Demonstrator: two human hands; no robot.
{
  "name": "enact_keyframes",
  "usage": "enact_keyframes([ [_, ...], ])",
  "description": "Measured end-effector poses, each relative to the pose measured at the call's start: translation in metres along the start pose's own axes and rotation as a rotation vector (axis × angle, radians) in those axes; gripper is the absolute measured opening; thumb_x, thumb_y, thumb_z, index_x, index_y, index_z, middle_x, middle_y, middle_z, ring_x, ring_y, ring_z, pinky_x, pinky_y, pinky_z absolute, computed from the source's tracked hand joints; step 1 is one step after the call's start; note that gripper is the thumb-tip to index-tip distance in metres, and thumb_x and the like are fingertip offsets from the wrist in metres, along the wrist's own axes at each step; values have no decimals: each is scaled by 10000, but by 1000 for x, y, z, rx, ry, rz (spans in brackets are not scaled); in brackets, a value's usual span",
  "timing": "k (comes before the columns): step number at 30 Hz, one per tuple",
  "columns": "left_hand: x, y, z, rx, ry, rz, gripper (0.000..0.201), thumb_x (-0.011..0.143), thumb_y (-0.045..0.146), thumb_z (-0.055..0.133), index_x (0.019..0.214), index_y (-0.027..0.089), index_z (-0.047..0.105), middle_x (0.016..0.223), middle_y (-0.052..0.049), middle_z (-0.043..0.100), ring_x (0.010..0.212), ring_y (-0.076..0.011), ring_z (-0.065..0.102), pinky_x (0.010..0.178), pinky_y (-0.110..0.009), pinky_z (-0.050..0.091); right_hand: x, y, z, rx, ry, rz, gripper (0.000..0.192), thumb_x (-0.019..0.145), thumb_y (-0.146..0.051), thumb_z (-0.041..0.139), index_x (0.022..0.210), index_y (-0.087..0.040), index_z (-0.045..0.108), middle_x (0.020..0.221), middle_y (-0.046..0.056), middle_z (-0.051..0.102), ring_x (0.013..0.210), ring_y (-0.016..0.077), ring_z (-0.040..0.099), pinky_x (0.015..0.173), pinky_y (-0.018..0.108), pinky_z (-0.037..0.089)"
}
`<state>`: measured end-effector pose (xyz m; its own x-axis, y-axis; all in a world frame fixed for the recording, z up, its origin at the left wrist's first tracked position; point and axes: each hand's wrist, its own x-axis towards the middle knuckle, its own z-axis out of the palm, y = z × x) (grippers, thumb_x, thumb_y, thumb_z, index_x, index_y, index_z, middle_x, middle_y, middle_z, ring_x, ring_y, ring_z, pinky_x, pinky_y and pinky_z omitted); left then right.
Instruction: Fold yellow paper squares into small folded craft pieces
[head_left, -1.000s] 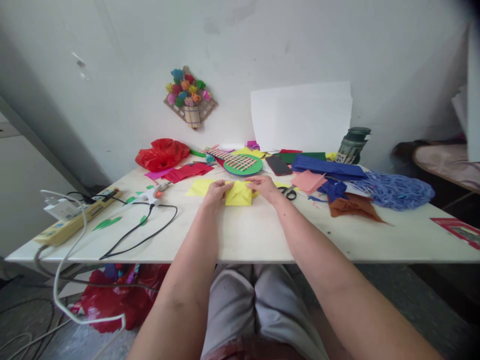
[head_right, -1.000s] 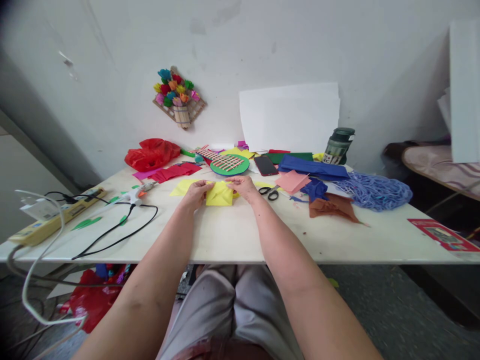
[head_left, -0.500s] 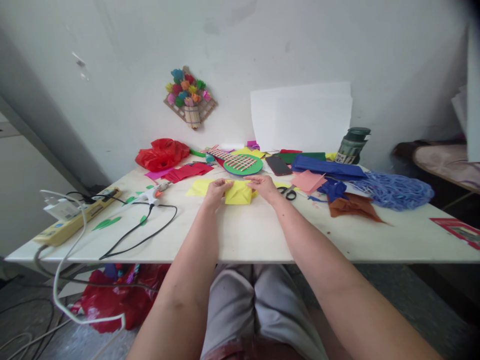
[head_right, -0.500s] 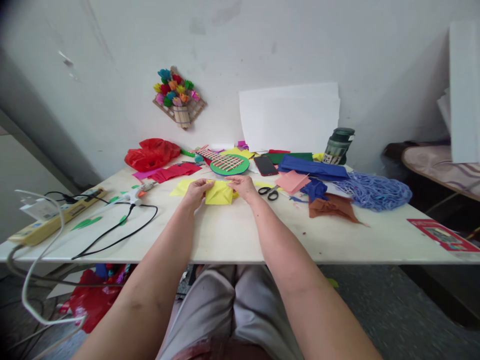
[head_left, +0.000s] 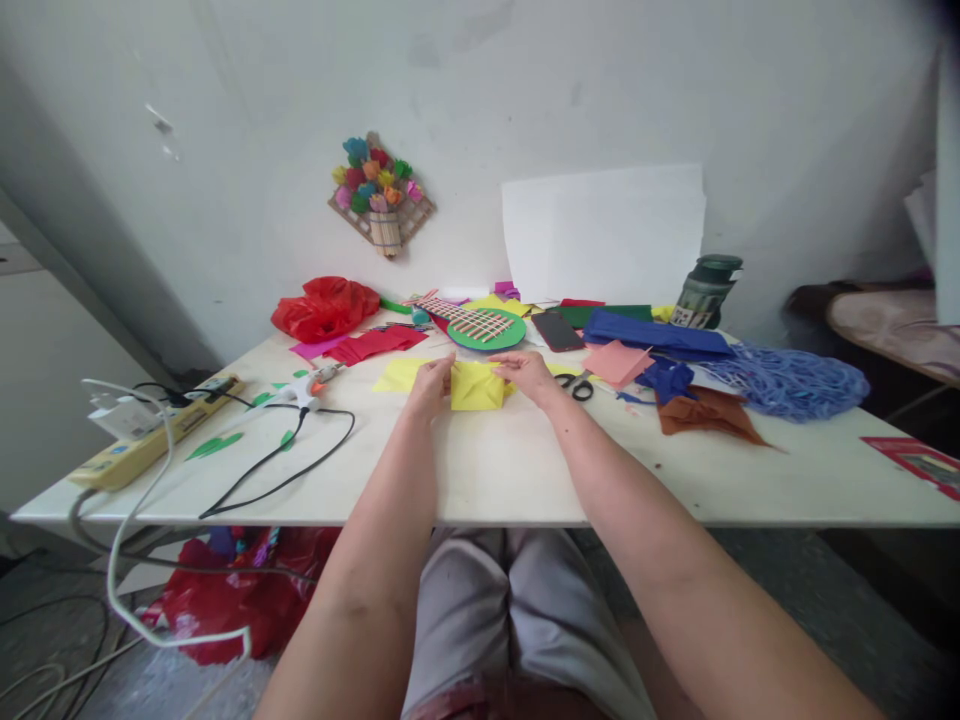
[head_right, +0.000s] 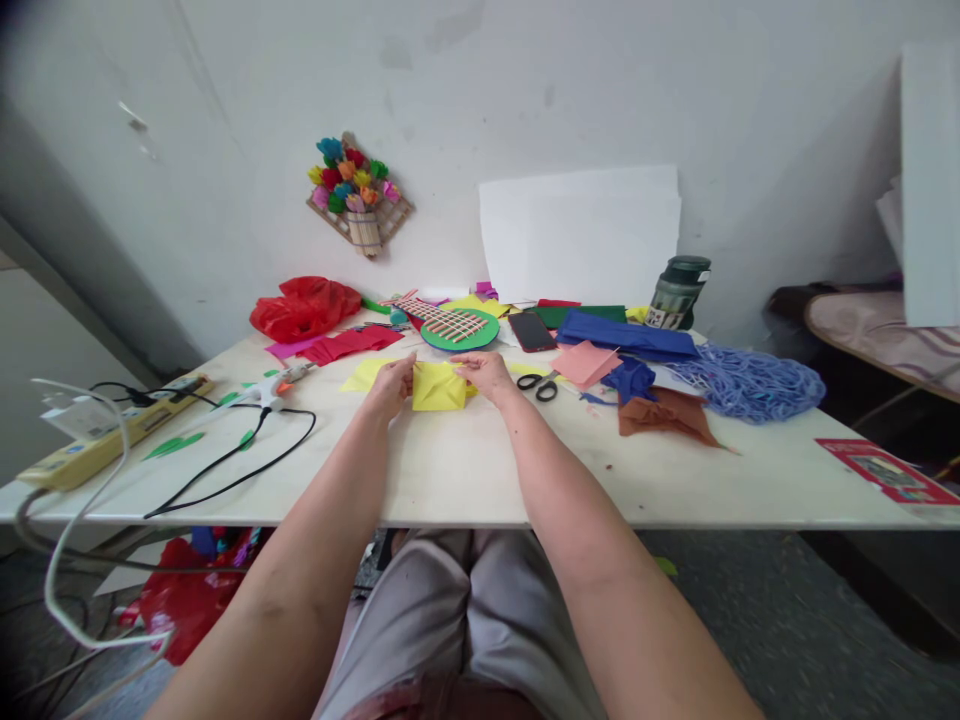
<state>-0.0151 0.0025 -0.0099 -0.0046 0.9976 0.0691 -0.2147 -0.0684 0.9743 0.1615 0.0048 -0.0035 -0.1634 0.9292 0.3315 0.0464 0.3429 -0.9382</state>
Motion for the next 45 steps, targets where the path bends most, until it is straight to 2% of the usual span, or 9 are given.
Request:
enact_keyframes([
  [6,-1,0,-2,36,-63,23,324,551,420,653,653,138,530,571,-2,564,511,-102,538,502,-217,409,0,0,0,-3,-1,6,297,570,-153,613,860,-120,667,630,23,629,548,95,529,534,218,427],
  [14,-3,3,1,121,-55,66,307,557,409,650,662,132,566,559,5,558,502,-87,505,494,-202,377,0,1,-3,43,-27,91,292,602,-166,618,888,-123,653,637,33,633,547,104,539,535,238,448],
  [20,4,-2,-1,251,-50,202,312,594,434,617,662,131,591,522,14,523,457,-67,428,450,-191,306,-2,0,-3,80,-67,161,277,602,-238,646,850,-116,654,686,56,645,554,124,562,520,255,459],
  [25,6,-3,0,364,-26,296,349,619,475,576,664,130,602,521,11,517,475,-74,420,447,-191,290,-2,1,-1,46,-59,194,181,606,-259,643,719,-118,651,598,30,624,501,116,541,472,235,443],
  [32,2,-1,2,267,-38,204,326,569,446,635,629,135,558,537,9,531,470,-72,447,463,-196,337,-3,-1,1,14,-14,167,134,572,-245,649,613,-122,614,520,-7,583,467,95,510,433,198,416],
  [38,-3,3,5,210,-1,194,327,530,432,672,599,140,541,495,22,509,435,-61,427,433,-185,319,-4,-4,2,50,-26,159,124,575,-246,644,588,-128,605,511,-5,579,460,100,511,451,219,425],
  [42,-8,7,6,98,-61,136,370,582,511,606,620,151,528,501,16,522,438,-73,463,436,-191,330,-2,-2,-1,79,-11,161,141,575,-256,646,613,-126,606,526,3,591,467,104,521,470,231,434],
  [45,-6,5,5,106,-91,119,356,559,482,639,616,147,533,493,21,521,427,-69,452,427,-190,318,-2,-1,-1,105,-3,169,144,577,-256,646,618,-126,599,530,6,592,472,110,529,465,231,435],
])
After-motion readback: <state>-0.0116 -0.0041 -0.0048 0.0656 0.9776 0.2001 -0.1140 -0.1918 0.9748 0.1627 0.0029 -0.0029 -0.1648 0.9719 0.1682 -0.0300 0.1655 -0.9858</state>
